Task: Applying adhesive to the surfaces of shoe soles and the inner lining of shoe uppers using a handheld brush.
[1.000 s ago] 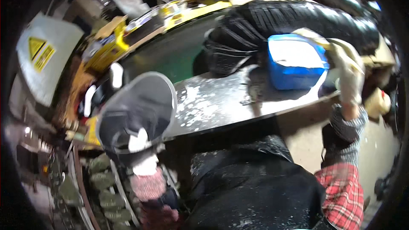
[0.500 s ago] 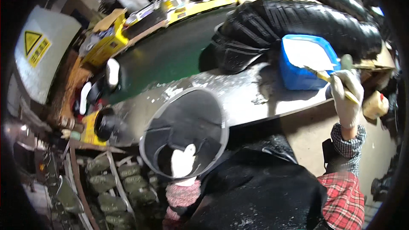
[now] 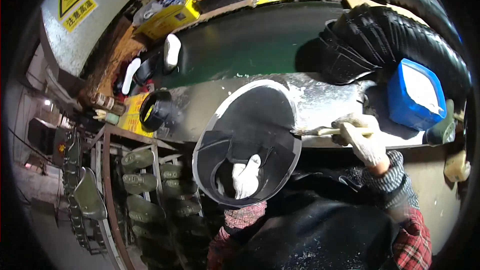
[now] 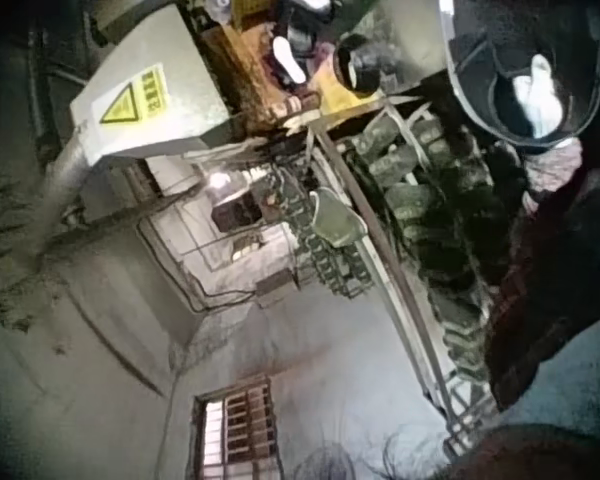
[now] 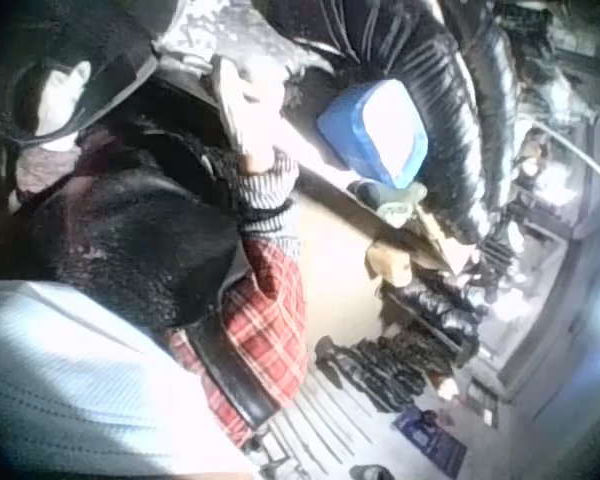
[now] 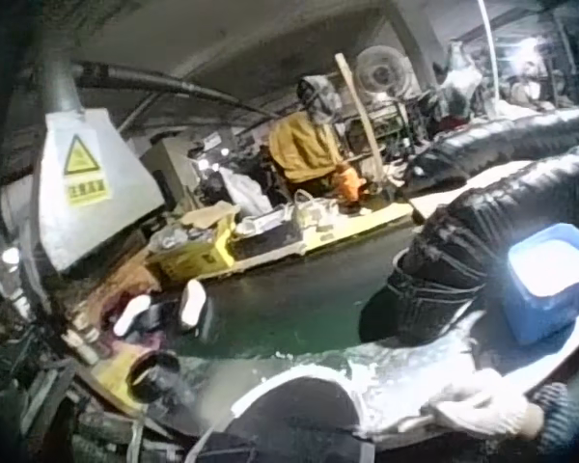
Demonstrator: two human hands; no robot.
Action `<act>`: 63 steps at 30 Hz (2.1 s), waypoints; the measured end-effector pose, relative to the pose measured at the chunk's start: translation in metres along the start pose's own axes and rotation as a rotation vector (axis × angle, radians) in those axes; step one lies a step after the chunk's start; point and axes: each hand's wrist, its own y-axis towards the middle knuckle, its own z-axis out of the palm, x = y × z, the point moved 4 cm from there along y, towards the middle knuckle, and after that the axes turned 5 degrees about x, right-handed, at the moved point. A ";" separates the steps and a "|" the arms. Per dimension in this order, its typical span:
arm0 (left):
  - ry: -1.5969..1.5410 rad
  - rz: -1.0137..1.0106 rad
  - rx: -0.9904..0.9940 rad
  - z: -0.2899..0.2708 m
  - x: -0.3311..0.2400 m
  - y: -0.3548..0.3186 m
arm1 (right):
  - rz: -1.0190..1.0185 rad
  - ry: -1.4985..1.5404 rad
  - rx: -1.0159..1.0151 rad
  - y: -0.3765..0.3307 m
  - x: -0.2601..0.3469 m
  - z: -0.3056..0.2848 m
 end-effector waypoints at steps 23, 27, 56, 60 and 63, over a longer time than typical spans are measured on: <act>-0.426 -0.251 0.267 0.022 -0.014 0.018 | -0.490 -0.159 -0.011 -0.066 0.074 -0.006; -0.479 -0.317 0.307 0.038 -0.021 -0.001 | -0.464 -0.137 -0.177 -0.044 0.054 -0.037; 0.161 0.623 -0.195 -0.059 -0.156 0.066 | -0.282 -0.297 0.214 -0.027 -0.021 0.008; 0.730 1.138 -1.168 -0.166 -0.298 -0.079 | -0.292 -0.280 0.278 -0.023 -0.012 0.033; 0.747 0.823 -1.399 -0.170 -0.355 -0.083 | -0.345 -0.315 0.251 -0.028 -0.002 0.041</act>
